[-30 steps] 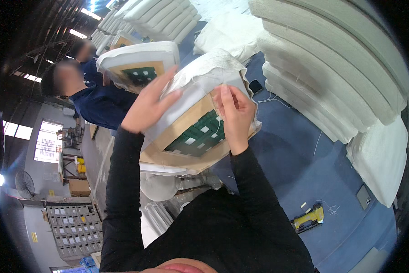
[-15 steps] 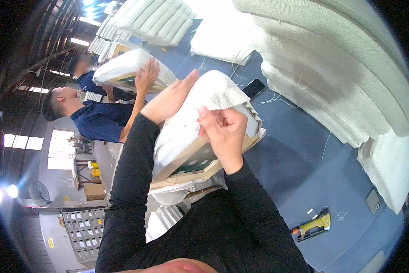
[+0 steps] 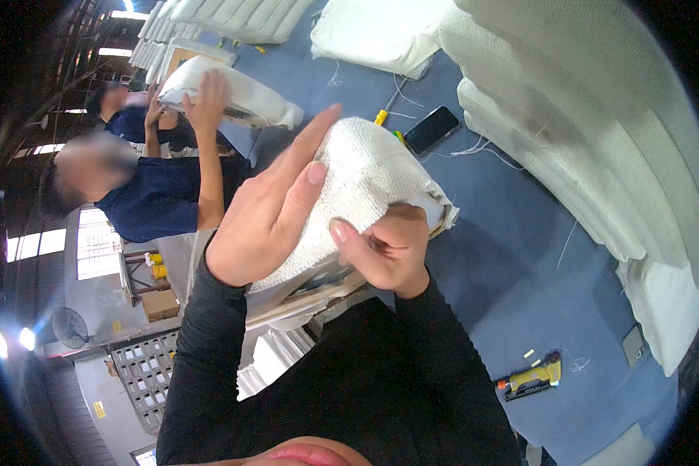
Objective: The person wraps white foam padding around a wooden chair frame and secures it using a staple gun. They repeatedly pick up foam pieces, align them on the frame, and staple the edges to hold the padding in place.
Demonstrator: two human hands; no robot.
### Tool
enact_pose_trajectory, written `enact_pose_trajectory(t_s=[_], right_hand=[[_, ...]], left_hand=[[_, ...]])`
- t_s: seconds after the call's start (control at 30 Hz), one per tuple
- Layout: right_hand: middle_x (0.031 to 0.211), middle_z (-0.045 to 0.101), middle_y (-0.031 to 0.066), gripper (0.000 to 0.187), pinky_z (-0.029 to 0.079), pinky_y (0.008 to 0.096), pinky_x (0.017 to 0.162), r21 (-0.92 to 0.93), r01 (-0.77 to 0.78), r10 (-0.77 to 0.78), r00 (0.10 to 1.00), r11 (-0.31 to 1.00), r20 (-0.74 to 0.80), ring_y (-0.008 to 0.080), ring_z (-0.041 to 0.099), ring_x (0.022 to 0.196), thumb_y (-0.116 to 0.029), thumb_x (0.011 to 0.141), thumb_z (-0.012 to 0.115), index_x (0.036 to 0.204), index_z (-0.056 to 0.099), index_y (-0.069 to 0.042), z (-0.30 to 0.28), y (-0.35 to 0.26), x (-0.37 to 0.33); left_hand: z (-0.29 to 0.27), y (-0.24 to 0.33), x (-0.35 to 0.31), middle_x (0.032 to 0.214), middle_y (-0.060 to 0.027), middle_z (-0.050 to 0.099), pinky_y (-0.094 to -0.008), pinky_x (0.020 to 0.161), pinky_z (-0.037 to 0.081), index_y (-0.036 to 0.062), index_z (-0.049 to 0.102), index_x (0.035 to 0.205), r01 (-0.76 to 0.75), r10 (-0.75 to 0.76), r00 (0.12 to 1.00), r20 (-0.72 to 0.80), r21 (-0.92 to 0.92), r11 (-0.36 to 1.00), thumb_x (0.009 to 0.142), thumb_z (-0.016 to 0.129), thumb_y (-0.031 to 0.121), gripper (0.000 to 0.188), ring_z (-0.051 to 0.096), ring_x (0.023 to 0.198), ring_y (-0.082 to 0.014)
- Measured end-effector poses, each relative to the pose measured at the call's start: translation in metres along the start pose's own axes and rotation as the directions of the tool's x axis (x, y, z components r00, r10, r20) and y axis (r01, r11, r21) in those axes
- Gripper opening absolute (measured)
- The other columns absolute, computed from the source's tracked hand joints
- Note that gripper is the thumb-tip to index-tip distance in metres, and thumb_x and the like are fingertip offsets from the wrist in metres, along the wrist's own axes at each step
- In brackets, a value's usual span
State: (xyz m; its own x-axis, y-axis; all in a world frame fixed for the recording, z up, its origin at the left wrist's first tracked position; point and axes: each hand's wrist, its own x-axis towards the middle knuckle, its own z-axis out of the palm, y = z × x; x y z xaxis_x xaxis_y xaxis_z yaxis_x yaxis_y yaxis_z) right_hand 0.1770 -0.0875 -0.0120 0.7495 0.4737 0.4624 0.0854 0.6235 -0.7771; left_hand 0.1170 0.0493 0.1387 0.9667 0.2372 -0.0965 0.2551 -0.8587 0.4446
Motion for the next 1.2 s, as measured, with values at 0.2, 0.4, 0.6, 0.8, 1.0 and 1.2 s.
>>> enact_pose_trajectory(t_s=[0.2, 0.4, 0.6, 0.8, 1.0, 1.2], right_hand=[[0.058, 0.071, 0.0014, 0.029, 0.053, 0.0284, 0.062, -0.091, 0.034, -0.034, 0.999, 0.995, 0.002, 0.0131, 0.067, 0.055, -0.008, 0.098, 0.072, 0.070, 0.076, -0.005, 0.001, 0.004, 0.001], [0.061, 0.073, 0.0029, 0.026, 0.051, 0.0284, 0.054, -0.040, 0.043, -0.043, 0.999, 0.998, -0.007, 0.0126, 0.067, 0.051, -0.007, 0.100, 0.073, 0.075, 0.078, -0.003, -0.003, 0.006, -0.009], [0.079, 0.077, 0.0034, 0.023, 0.055, 0.0264, 0.067, 0.041, -0.174, 0.170, 0.981, 0.984, 0.090, 0.0076, 0.069, 0.072, -0.018, 0.105, 0.073, 0.092, 0.079, 0.000, -0.030, 0.001, -0.030], [0.112, 0.077, 0.0032, 0.025, 0.055, 0.0272, 0.084, -0.229, -0.633, 0.408, 0.692, 0.740, -0.595, 0.0121, 0.070, 0.098, -0.010, 0.109, 0.068, 0.131, 0.076, 0.000, -0.132, 0.024, -0.228], [0.135, 0.067, 0.0222, 0.068, 0.051, 0.0516, 0.108, -0.490, -0.821, -0.308, 0.566, -0.293, -0.765, 0.0404, 0.064, 0.126, -0.006, 0.087, 0.082, 0.150, 0.057, -0.009, -0.249, -0.032, -0.516], [0.136, 0.067, 0.0239, 0.081, 0.051, 0.0563, 0.109, -0.361, -0.897, -0.295, 0.428, -0.255, -0.855, 0.0487, 0.065, 0.122, -0.008, 0.084, 0.082, 0.157, 0.047, -0.011, -0.262, -0.049, -0.487]], left_hand=[[0.001, -0.007, -0.008, 0.141, -0.0260, 0.061, -0.0507, 0.088, 0.061, 0.0275, 0.037, 0.175, -0.195, 0.199, 0.980, -0.011, 0.149, 0.969, 0.112, 0.057, 0.035, 0.066, 0.073, 0.105, -0.0479], [-0.001, 0.007, -0.016, 0.153, -0.0262, 0.057, -0.0509, 0.101, 0.058, 0.0228, 0.045, 0.171, -0.213, 0.206, 0.977, 0.053, 0.243, 0.946, 0.108, 0.064, 0.028, 0.067, 0.067, 0.124, -0.0504], [0.012, 0.014, -0.016, 0.148, -0.0259, 0.062, -0.0530, 0.097, 0.060, 0.0311, 0.050, 0.167, -0.235, 0.259, 0.965, -0.044, 0.293, 0.927, 0.107, 0.066, 0.034, 0.062, 0.070, 0.117, -0.0525], [0.015, 0.004, -0.018, 0.144, -0.0263, 0.065, -0.0536, 0.101, 0.059, 0.0326, 0.047, 0.168, -0.260, 0.295, 0.953, -0.067, 0.317, 0.912, 0.108, 0.066, 0.034, 0.063, 0.067, 0.123, -0.0522], [0.018, -0.015, -0.011, 0.135, -0.0264, 0.067, -0.0514, 0.103, 0.055, 0.0300, 0.045, 0.170, -0.308, 0.357, 0.930, -0.092, 0.339, 0.889, 0.108, 0.067, 0.034, 0.066, 0.066, 0.122, -0.0498], [0.020, -0.008, -0.015, 0.131, -0.0262, 0.068, -0.0521, 0.101, 0.057, 0.0347, 0.043, 0.170, -0.355, 0.409, 0.908, -0.085, 0.359, 0.863, 0.108, 0.067, 0.038, 0.067, 0.069, 0.119, -0.0493]])
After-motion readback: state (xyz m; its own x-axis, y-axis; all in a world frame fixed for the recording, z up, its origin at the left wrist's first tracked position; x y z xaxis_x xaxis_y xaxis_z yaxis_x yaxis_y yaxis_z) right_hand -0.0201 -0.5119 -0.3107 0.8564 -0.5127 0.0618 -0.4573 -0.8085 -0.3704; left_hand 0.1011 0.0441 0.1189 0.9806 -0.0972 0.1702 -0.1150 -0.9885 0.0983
